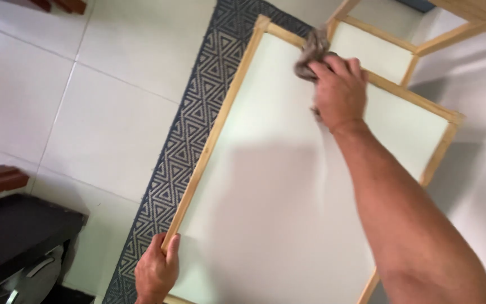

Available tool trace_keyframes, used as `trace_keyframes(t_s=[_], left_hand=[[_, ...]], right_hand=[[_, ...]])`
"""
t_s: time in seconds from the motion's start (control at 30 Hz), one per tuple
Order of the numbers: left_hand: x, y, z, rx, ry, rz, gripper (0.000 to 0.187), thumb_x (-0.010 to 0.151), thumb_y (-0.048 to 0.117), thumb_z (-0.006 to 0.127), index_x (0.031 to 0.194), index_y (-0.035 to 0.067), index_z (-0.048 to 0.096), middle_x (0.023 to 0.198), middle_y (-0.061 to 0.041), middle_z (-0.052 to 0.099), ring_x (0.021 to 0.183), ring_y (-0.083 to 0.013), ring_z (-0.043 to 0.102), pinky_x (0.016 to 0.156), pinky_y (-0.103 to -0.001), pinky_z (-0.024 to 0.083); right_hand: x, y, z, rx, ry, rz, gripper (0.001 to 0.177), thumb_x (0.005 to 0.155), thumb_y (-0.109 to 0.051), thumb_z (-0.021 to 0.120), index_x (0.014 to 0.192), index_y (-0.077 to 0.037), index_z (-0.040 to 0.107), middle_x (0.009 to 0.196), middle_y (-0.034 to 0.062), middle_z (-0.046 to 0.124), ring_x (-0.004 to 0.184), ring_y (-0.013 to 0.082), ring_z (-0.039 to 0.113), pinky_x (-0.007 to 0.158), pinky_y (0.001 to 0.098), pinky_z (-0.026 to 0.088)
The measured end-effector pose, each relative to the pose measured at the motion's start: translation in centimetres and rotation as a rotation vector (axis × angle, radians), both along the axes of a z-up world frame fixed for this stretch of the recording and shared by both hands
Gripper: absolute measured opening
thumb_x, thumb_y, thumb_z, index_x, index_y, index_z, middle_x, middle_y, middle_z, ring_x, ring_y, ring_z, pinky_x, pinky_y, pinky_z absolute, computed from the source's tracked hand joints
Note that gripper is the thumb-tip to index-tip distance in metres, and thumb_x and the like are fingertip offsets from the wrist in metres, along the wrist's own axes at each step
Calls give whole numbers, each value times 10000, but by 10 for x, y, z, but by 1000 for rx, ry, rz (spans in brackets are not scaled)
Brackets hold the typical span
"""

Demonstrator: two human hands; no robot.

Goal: The person cleans a small wooden table and chair with a cloth and moves items between rooms.

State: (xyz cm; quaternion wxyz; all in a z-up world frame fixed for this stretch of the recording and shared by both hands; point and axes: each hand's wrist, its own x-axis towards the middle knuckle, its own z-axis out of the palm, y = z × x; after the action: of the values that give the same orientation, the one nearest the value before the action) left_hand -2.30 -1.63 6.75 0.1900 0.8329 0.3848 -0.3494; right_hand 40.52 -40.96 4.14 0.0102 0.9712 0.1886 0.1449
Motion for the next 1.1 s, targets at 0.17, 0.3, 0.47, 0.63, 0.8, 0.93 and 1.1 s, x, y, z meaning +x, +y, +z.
trace_keyframes(t_s=[0.17,0.3,0.47,0.63,0.8,0.93,1.1], left_hand=[[-8,7,-16,36,40,-39,562,1207,672,440,1360,239,764,938,-48,891,841,-255,858,787,-442,676],[-7,10,-16,12,23,-45,594,1227,682,405,1310,211,756,801,-33,768,721,-227,754,706,-427,589],[-2,15,-22,-136,-123,-23,579,1247,642,400,1310,143,686,830,0,610,634,-161,552,511,-370,461],[-5,15,8,-238,-113,66,752,1189,683,457,1642,112,646,1454,-159,732,1237,-335,760,1062,-541,620],[-121,31,80,-174,-698,50,563,1145,435,745,1495,0,679,1406,-194,756,1268,-352,766,1081,-500,636],[-279,67,91,-267,-412,191,591,1105,489,775,1480,36,713,1432,-140,779,1272,-272,807,1103,-429,676],[-415,102,80,-249,12,210,528,1094,675,766,1435,271,760,1427,103,770,1265,-97,809,1086,-297,650]], right_hand=[[-90,-199,12,-232,182,-178,423,1109,-153,806,1531,-170,834,1483,58,792,1299,318,658,1194,498,525],[-199,-245,9,-336,159,-372,257,1169,-153,721,1401,-104,819,1355,84,719,1093,286,672,936,417,625],[-352,-127,21,59,168,-551,93,1144,-73,737,1196,-11,692,1290,196,673,940,357,713,786,479,652],[-529,-46,34,88,419,-693,192,1037,-199,760,1152,-81,660,1259,135,655,867,348,711,748,495,648],[-636,62,12,170,681,-663,279,967,-272,757,1203,-153,667,1344,118,735,1122,433,788,973,573,651],[-587,193,27,258,859,-568,193,1142,-101,598,1307,-83,697,1332,115,695,1184,327,749,1028,539,712],[-539,312,32,632,829,-53,311,990,-109,661,1049,-219,946,1178,19,889,1063,385,817,1023,509,652]])
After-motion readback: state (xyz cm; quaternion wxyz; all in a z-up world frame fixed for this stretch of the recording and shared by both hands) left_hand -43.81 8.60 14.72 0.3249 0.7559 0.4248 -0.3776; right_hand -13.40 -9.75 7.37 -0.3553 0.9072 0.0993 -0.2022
